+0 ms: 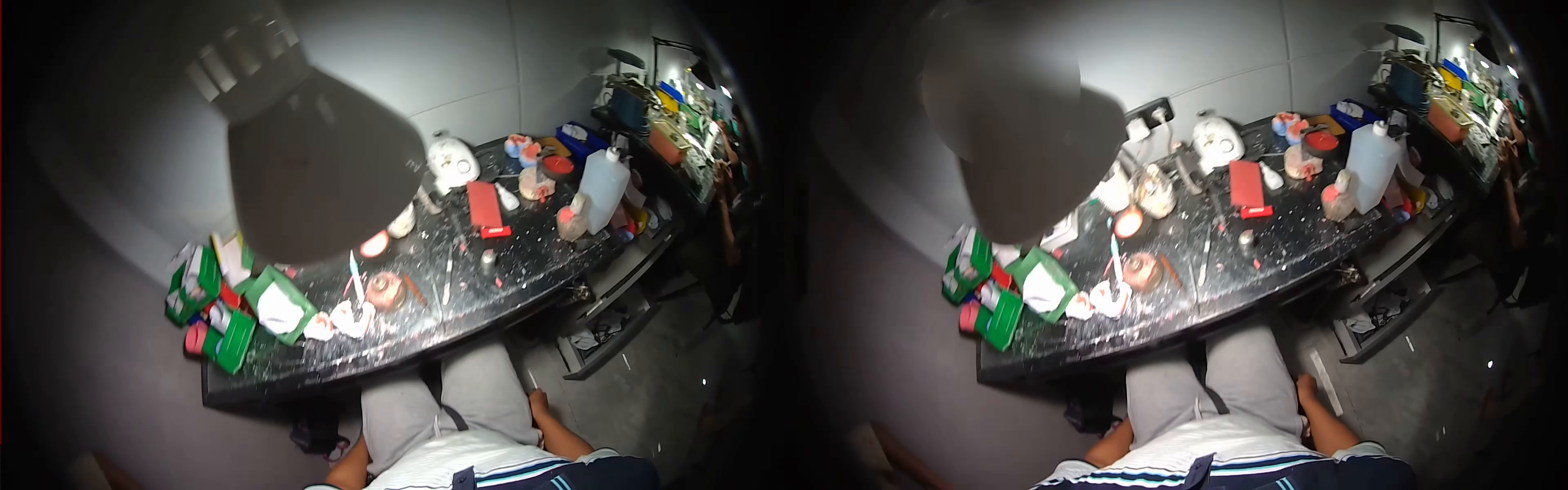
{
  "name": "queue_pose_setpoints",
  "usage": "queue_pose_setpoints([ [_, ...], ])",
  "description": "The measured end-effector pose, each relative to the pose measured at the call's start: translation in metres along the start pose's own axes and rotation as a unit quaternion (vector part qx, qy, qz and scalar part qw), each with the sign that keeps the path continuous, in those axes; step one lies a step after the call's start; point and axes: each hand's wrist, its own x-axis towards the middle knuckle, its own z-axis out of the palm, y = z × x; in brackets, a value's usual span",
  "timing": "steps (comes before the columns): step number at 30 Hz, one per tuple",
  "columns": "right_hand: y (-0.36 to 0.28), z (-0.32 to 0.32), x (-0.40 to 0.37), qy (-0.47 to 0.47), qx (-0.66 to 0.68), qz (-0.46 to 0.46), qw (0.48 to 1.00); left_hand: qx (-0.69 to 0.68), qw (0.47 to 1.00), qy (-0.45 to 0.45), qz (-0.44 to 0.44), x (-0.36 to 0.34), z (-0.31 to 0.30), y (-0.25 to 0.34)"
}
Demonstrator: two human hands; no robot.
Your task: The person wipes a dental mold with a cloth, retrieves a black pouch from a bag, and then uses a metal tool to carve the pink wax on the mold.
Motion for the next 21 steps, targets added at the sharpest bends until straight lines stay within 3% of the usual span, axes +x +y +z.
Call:
queue_pose_setpoints([
  [3, -0.005, -0.021, -0.019, 0.019, 0.023, -0.077, 0.997, -0.012, 1.0, 0.002, -0.009, -0.018, 0.007, -0.011],
  [5, -0.003, -0.034, -0.048, 0.037, 0.057, -0.032, 0.997, -0.012, 1.0, -0.002, -0.016, -0.025, 0.008, -0.018],
  [7, -0.004, -0.056, -0.094, 0.045, 0.009, -0.045, 0.998, -0.006, 1.0, -0.006, -0.02, -0.022, 0.005, -0.018],
  [9, 0.029, -0.036, -0.1, 0.047, -0.021, -0.051, 0.997, -0.001, 1.0, -0.009, -0.025, -0.013, -0.001, -0.007],
  [12, 0.033, -0.03, -0.098, 0.032, -0.067, -0.044, 0.996, 0.001, 1.0, -0.011, -0.025, 0.01, -0.013, 0.015],
  [14, 0.029, -0.032, -0.107, 0.075, -0.088, -0.039, 0.993, -0.002, 1.0, -0.011, -0.027, 0.024, -0.029, 0.034],
  [15, 0.069, 0.02, -0.078, 0.108, -0.074, -0.043, 0.99, -0.002, 1.0, -0.012, -0.026, 0.031, -0.037, 0.046],
  [21, -0.004, -0.034, -0.073, 0.055, -0.087, 0.032, 0.994, 0.006, 0.999, -0.031, -0.025, 0.065, -0.091, 0.108],
])
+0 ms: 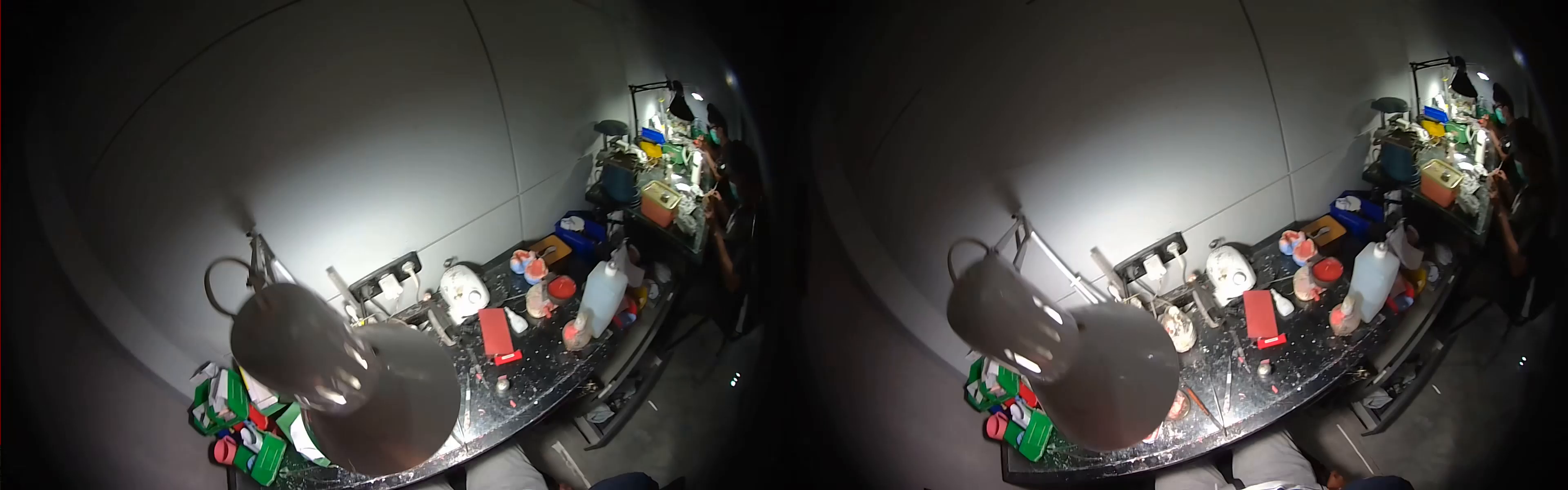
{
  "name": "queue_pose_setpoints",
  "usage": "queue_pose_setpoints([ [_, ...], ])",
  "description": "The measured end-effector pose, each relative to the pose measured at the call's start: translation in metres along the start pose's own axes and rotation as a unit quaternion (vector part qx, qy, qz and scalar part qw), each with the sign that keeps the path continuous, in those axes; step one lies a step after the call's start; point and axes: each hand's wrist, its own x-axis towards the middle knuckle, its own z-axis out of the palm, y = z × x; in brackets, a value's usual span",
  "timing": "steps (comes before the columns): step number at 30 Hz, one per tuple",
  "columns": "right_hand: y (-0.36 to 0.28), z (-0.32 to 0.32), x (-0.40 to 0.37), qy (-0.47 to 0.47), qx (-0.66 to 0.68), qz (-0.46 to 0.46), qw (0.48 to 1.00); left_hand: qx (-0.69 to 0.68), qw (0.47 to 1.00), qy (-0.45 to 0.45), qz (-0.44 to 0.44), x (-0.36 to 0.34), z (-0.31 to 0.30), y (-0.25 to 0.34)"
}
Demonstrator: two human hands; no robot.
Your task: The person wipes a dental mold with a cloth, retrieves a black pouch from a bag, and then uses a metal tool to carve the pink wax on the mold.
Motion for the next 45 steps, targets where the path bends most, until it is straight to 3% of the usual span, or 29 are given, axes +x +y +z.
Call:
queue_pose_setpoints([
  [4, -0.022, -0.004, 0.016, -0.016, 0.003, -0.031, 0.999, -0.001, 1.0, -0.019, -0.008, -0.001, -0.019, -0.002],
  [9, -0.012, 0.056, 0.073, 0.021, 0.018, -0.169, 0.985, -0.012, 0.999, -0.038, -0.015, -0.008, 0.029, -0.091],
  [12, -0.018, 0.02, 0.063, -0.029, 0.054, -0.24, 0.969, 0.009, 0.997, -0.068, -0.025, 0.006, 0.057, -0.165],
  [14, -0.051, -0.043, 0.044, -0.096, -0.106, -0.237, 0.961, 0.024, 0.994, -0.104, -0.029, 0.028, 0.06, -0.205],
  [15, -0.065, -0.059, 0.05, -0.139, -0.161, -0.207, 0.955, 0.054, 0.998, -0.035, -0.019, -0.022, 0.032, -0.146],
  [16, -0.093, -0.104, 0.033, -0.16, -0.191, -0.237, 0.939, 0.075, 0.993, -0.032, 0.084, -0.022, 0.014, -0.146],
  [17, -0.119, -0.145, 0.017, -0.152, -0.142, -0.301, 0.931, 0.049, 0.995, -0.015, 0.088, -0.085, -0.02, -0.075],
  [18, -0.142, -0.179, 0.006, -0.174, -0.011, -0.345, 0.922, -0.054, 0.981, -0.006, 0.188, -0.122, -0.039, -0.037],
  [19, -0.175, -0.222, -0.011, -0.229, 0.062, -0.426, 0.873, -0.212, 0.932, -0.055, 0.288, -0.149, -0.055, -0.002],
  [20, -0.207, -0.25, -0.034, -0.354, 0.281, -0.432, 0.78, -0.283, 0.886, -0.046, 0.365, -0.186, -0.077, 0.041],
  [22, -0.269, -0.3, -0.06, -0.326, 0.403, -0.486, 0.704, -0.294, 0.79, 0.148, 0.518, -0.199, -0.099, 0.082],
  [23, -0.305, -0.322, -0.07, -0.264, 0.421, -0.521, 0.694, -0.18, 0.73, 0.265, 0.604, -0.195, -0.119, 0.108],
  [24, -0.336, -0.324, -0.051, -0.169, 0.377, -0.584, 0.698, -0.151, 0.685, 0.323, 0.635, -0.18, -0.131, 0.127],
  [25, -0.368, -0.342, -0.045, -0.139, 0.319, -0.581, 0.736, -0.136, 0.677, 0.334, 0.642, -0.171, -0.144, 0.148],
  [26, -0.394, -0.367, -0.045, -0.171, 0.242, -0.532, 0.793, -0.107, 0.641, 0.351, 0.674, -0.15, -0.157, 0.172],
  [27, -0.405, -0.328, 0.033, 0.1, 0.217, -0.813, 0.532, -0.067, 0.683, 0.322, 0.652, -0.143, -0.168, 0.187],
  [28, -0.423, -0.354, 0.026, -0.06, 0.142, -0.729, 0.667, -0.022, 0.709, 0.295, 0.641, -0.128, -0.179, 0.196],
  [29, -0.437, -0.376, 0.018, -0.113, 0.082, -0.701, 0.7, 0.004, 0.697, 0.292, 0.655, -0.123, -0.187, 0.21],
  [33, -0.448, -0.394, 0.012, -0.16, -0.028, -0.676, 0.718, 0.122, 0.762, 0.25, 0.585, -0.12, -0.194, 0.2],
  [34, -0.445, -0.393, 0.011, -0.156, -0.039, -0.68, 0.716, 0.15, 0.801, 0.223, 0.535, -0.118, -0.188, 0.188],
  [38, -0.429, -0.375, -0.005, -0.124, -0.015, -0.682, 0.72, 0.148, 0.792, 0.26, 0.533, -0.124, -0.167, 0.159],
  [39, -0.428, -0.377, -0.014, -0.172, 0.005, -0.61, 0.774, 0.148, 0.789, 0.258, 0.537, -0.125, -0.163, 0.156],
  [41, -0.425, -0.368, -0.02, -0.141, 0.046, -0.592, 0.792, 0.147, 0.777, 0.294, 0.537, -0.126, -0.157, 0.157],
  [43, -0.423, -0.353, -0.024, -0.064, 0.082, -0.62, 0.777, 0.143, 0.775, 0.298, 0.539, -0.122, -0.148, 0.159],
  [45, -0.42, -0.343, -0.029, -0.078, 0.082, -0.608, 0.785, 0.144, 0.77, 0.312, 0.537, -0.117, -0.143, 0.162],
])
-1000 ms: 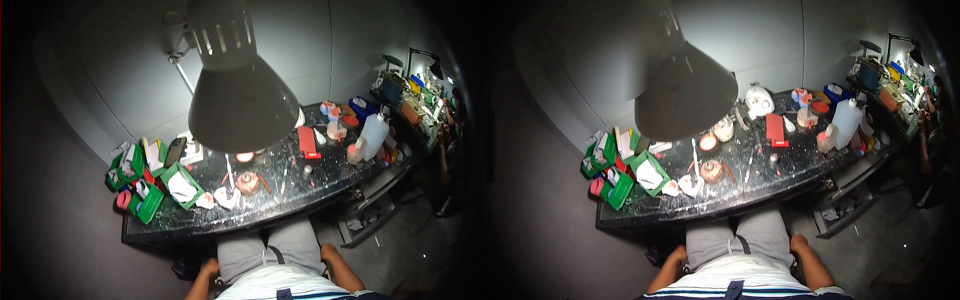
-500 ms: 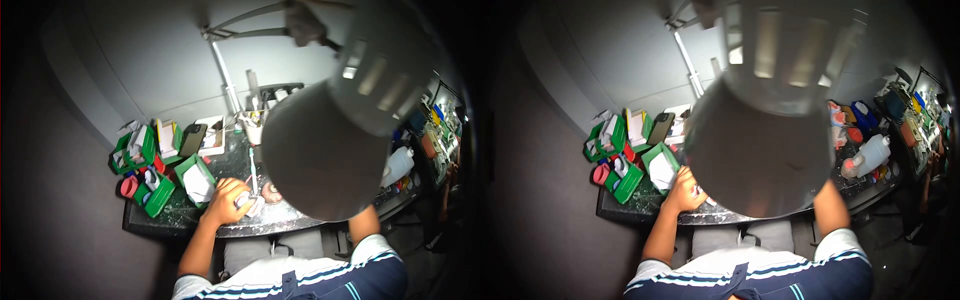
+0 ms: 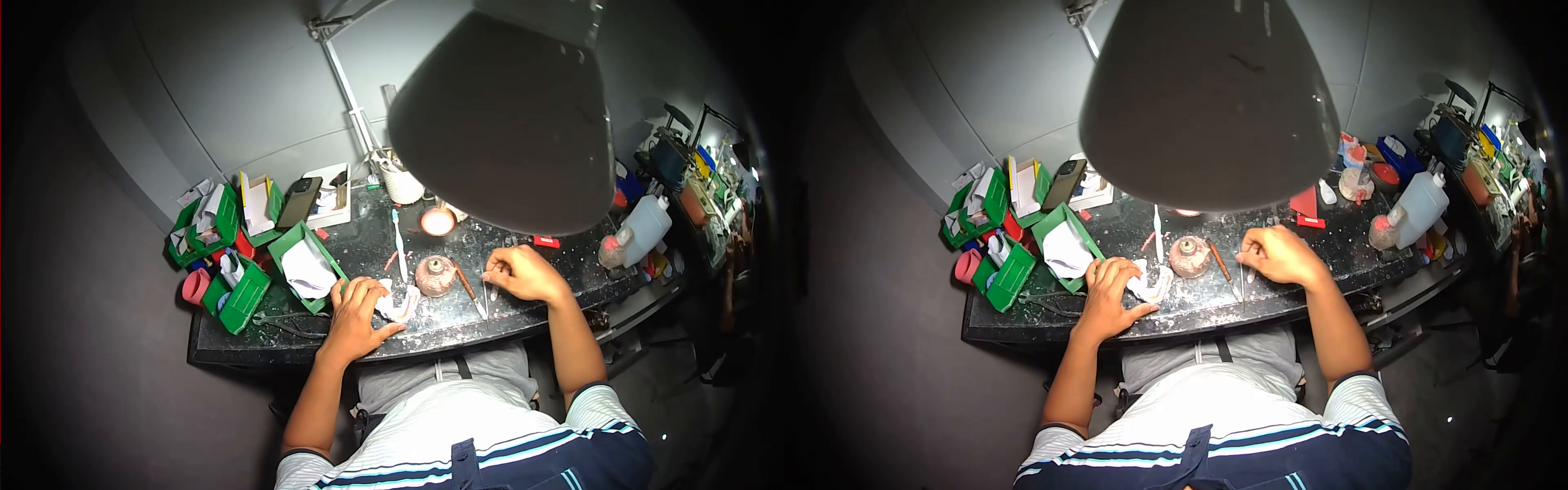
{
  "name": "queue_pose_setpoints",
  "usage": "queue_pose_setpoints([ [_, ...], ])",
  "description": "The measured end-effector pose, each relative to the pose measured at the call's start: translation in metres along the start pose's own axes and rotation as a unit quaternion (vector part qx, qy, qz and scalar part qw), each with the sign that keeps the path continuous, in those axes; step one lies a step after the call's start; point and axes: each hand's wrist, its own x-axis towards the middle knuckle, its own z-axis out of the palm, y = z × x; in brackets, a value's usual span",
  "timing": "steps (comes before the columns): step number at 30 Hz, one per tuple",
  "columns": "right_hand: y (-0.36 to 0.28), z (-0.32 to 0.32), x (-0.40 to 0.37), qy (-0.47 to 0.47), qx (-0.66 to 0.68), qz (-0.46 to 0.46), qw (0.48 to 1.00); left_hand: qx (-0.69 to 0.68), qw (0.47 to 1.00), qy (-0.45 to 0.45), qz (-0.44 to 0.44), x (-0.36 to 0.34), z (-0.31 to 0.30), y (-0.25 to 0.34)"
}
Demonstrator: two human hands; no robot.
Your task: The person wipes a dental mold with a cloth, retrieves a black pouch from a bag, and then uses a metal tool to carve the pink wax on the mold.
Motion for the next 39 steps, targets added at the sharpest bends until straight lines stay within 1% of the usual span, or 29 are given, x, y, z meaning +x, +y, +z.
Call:
queue_pose_setpoints([
  [2, -0.007, 0.005, -0.007, 0.001, 0.0, 0.0, 1.0, -0.002, 1.0, 0.016, 0.018, 0.003, 0.002, 0.003],
  [4, 0.0, 0.01, -0.013, 0.037, -0.002, 0.017, 0.999, -0.023, 0.998, 0.053, 0.036, 0.001, 0.006, 0.002],
  [5, 0.004, 0.013, -0.017, 0.037, 0.0, 0.021, 0.999, -0.04, 0.997, 0.057, 0.037, -0.001, 0.005, 0.004],
  [6, 0.009, 0.016, -0.02, 0.083, -0.024, 0.01, 0.996, -0.043, 0.997, 0.053, 0.037, -0.003, 0.008, 0.004],
  [7, 0.012, 0.018, -0.023, 0.127, -0.048, -0.001, 0.991, -0.089, 0.995, 0.049, 0.022, -0.005, 0.011, 0.005],
  [8, 0.016, 0.019, -0.025, 0.126, -0.047, 0.0, 0.991, -0.135, 0.99, 0.046, 0.008, -0.007, 0.012, 0.006],
  [9, 0.019, 0.019, -0.028, 0.125, -0.051, 0.022, 0.991, -0.166, 0.984, 0.07, -0.011, -0.01, 0.016, 0.012],
  [10, 0.021, 0.02, -0.029, 0.124, -0.056, 0.043, 0.99, -0.165, 0.984, 0.069, -0.011, -0.009, 0.02, 0.013],
  [11, 0.02, 0.022, -0.03, 0.123, -0.055, 0.043, 0.99, -0.173, 0.979, 0.108, -0.019, -0.009, 0.023, 0.014],
  [12, 0.019, 0.024, -0.032, 0.138, -0.066, 0.012, 0.988, -0.182, 0.972, 0.146, -0.028, -0.011, 0.027, 0.014],
  [13, 0.018, 0.026, -0.033, 0.152, -0.078, -0.019, 0.985, -0.356, 0.923, 0.129, -0.07, -0.013, 0.031, 0.014],
  [14, 0.021, 0.03, -0.033, 0.15, -0.076, -0.019, 0.986, -0.524, 0.839, 0.121, -0.087, -0.011, 0.039, 0.013],
  [15, 0.024, 0.034, -0.032, 0.143, -0.079, -0.004, 0.987, -0.587, 0.797, 0.113, -0.088, -0.01, 0.041, 0.011],
  [16, 0.025, 0.037, -0.03, 0.136, -0.082, 0.01, 0.987, -0.647, 0.75, 0.106, -0.089, -0.007, 0.04, 0.01],
  [17, 0.026, 0.037, -0.028, 0.136, -0.08, 0.008, 0.987, -0.645, 0.751, 0.106, -0.089, -0.007, 0.039, 0.012],
  [19, 0.027, 0.034, -0.025, 0.121, -0.074, -0.013, 0.99, -0.741, 0.652, 0.107, -0.118, -0.004, 0.035, 0.019],
  [20, 0.028, 0.033, -0.024, 0.12, -0.073, -0.014, 0.99, -0.74, 0.653, 0.109, -0.118, -0.003, 0.033, 0.02],
  [22, 0.031, 0.029, -0.021, 0.079, -0.076, -0.052, 0.993, -0.779, 0.615, 0.086, -0.09, 0.0, 0.028, 0.023],
  [23, 0.032, 0.026, -0.02, 0.057, -0.057, -0.06, 0.995, -0.786, 0.607, 0.08, -0.085, 0.002, 0.025, 0.025],
  [24, 0.032, 0.023, -0.02, 0.057, -0.057, -0.062, 0.995, -0.785, 0.608, 0.082, -0.085, 0.003, 0.024, 0.025],
  [26, 0.031, 0.017, -0.019, 0.01, -0.027, -0.063, 0.998, -0.808, 0.579, 0.074, -0.083, 0.004, 0.022, 0.026],
  [27, 0.029, 0.014, -0.019, 0.002, -0.029, -0.059, 0.998, -0.811, 0.575, 0.076, -0.079, 0.005, 0.021, 0.028],
  [31, 0.023, 0.009, -0.022, 0.014, -0.062, -0.079, 0.995, -0.825, 0.555, 0.071, -0.084, 0.004, 0.018, 0.028],
  [33, 0.023, 0.009, -0.024, 0.075, -0.019, -0.111, 0.991, -0.827, 0.554, 0.068, -0.073, 0.002, 0.021, 0.026],
  [34, 0.021, 0.008, -0.025, 0.071, -0.02, -0.11, 0.991, -0.828, 0.552, 0.07, -0.075, 0.001, 0.023, 0.026],
  [36, 0.018, 0.006, -0.026, 0.142, 0.043, -0.11, 0.983, -0.819, 0.563, 0.074, -0.086, 0.0, 0.028, 0.025],
  [37, 0.023, 0.008, -0.027, 0.161, 0.077, -0.09, 0.98, -0.807, 0.577, 0.085, -0.092, 0.0, 0.031, 0.027],
  [38, 0.031, 0.013, -0.026, 0.16, 0.175, -0.096, 0.967, -0.807, 0.576, 0.087, -0.095, -0.001, 0.033, 0.027],
  [39, 0.034, 0.017, -0.027, 0.168, 0.275, -0.082, 0.943, -0.794, 0.594, 0.085, -0.101, -0.001, 0.033, 0.028],
])
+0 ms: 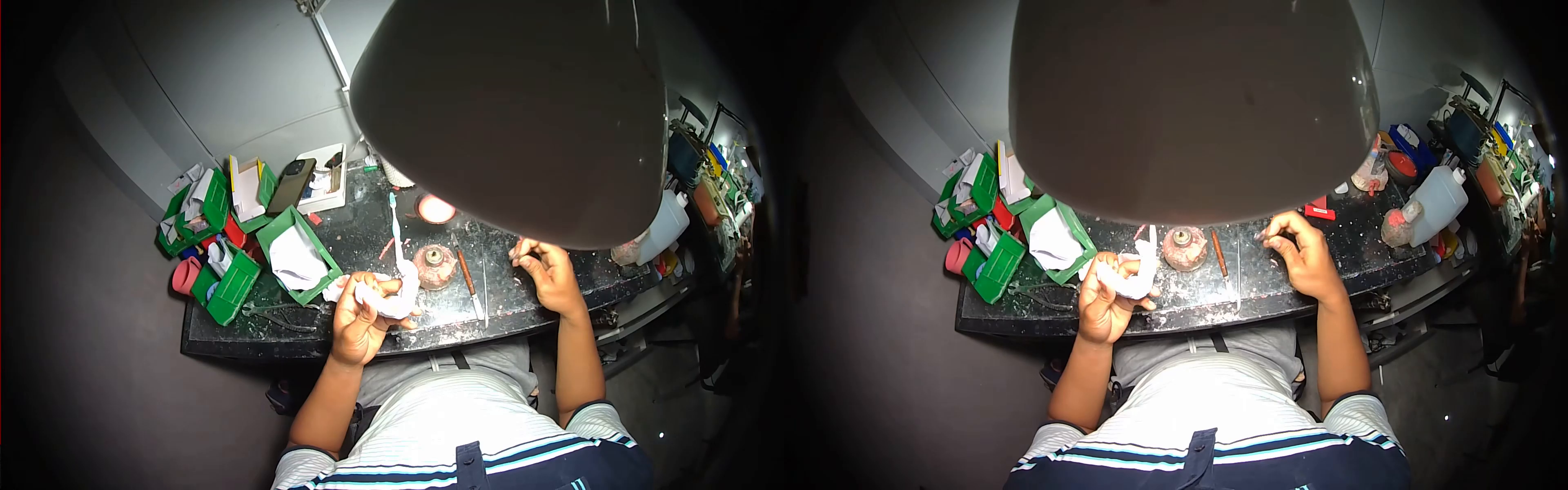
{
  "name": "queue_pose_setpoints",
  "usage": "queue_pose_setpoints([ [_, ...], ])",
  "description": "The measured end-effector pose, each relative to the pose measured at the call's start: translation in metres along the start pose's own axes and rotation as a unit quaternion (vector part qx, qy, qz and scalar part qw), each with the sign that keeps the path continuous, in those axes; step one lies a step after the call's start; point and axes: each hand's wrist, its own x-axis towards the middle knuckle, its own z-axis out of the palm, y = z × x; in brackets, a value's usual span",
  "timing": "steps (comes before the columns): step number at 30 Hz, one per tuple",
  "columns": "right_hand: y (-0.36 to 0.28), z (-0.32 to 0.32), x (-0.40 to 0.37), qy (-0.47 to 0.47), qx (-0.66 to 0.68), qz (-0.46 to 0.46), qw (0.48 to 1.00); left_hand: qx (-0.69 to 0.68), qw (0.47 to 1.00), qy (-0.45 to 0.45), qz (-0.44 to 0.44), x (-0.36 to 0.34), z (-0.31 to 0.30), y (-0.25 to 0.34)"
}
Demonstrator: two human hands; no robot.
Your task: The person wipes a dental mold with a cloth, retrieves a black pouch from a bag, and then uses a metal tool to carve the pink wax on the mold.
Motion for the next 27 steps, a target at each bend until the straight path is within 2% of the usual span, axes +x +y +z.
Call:
queue_pose_setpoints([
  [1, 0.002, 0.002, -0.003, 0.024, 0.097, 0.025, 0.995, 0.023, 1.0, 0.004, -0.002, 0.0, 0.001, -0.001],
  [2, 0.005, 0.003, -0.003, 0.021, 0.097, 0.026, 0.995, 0.067, 0.997, 0.023, 0.005, 0.001, 0.0, -0.005],
  [4, 0.007, 0.006, -0.004, 0.05, 0.149, 0.031, 0.987, 0.066, 0.997, 0.042, 0.007, 0.003, 0.007, -0.004],
  [7, 0.0, 0.02, -0.01, 0.012, 0.147, -0.002, 0.989, 0.106, 0.989, 0.098, 0.014, 0.003, 0.02, -0.002],
  [8, -0.003, 0.017, -0.016, -0.022, 0.135, 0.028, 0.99, 0.109, 0.99, 0.089, 0.006, 0.002, 0.018, -0.002],
  [9, 0.001, 0.025, -0.019, 0.003, 0.13, 0.022, 0.991, 0.111, 0.991, 0.079, -0.002, 0.001, 0.016, -0.002],
  [11, -0.002, 0.02, -0.026, -0.033, 0.161, 0.122, 0.979, 0.059, 0.995, 0.069, -0.047, -0.003, 0.011, -0.005],
  [13, -0.007, 0.031, -0.03, -0.028, 0.202, 0.101, 0.974, 0.105, 0.994, 0.012, -0.039, -0.007, 0.008, -0.007],
  [15, -0.016, 0.07, -0.027, 0.08, 0.136, 0.0, 0.987, 0.067, 0.996, 0.015, -0.049, -0.011, 0.019, -0.006],
  [17, -0.019, 0.058, -0.038, -0.039, 0.2, 0.047, 0.978, 0.172, 0.984, 0.029, -0.031, -0.016, 0.028, -0.009],
  [18, -0.02, 0.056, -0.042, -0.068, 0.213, 0.074, 0.972, 0.173, 0.983, 0.047, -0.051, -0.019, 0.029, -0.009],
  [19, -0.021, 0.058, -0.042, -0.078, 0.208, 0.054, 0.974, 0.171, 0.983, 0.05, -0.051, -0.022, 0.028, -0.011],
  [21, -0.043, 0.071, -0.041, -0.058, 0.106, 0.037, 0.992, 0.197, 0.979, 0.028, -0.044, -0.026, 0.025, -0.013],
  [22, -0.045, 0.074, -0.043, -0.059, 0.127, 0.045, 0.989, 0.218, 0.975, 0.026, -0.022, -0.028, 0.027, -0.014],
  [23, -0.048, 0.077, -0.043, -0.073, 0.1, 0.001, 0.992, 0.216, 0.976, 0.028, -0.024, -0.029, 0.028, -0.014],
  [26, -0.061, 0.085, -0.042, -0.064, 0.07, -0.02, 0.995, 0.268, 0.962, 0.038, 0.033, -0.034, 0.033, -0.014],
  [27, -0.062, 0.085, -0.04, -0.074, 0.027, -0.063, 0.995, 0.267, 0.962, 0.04, 0.031, -0.035, 0.036, -0.012],
])
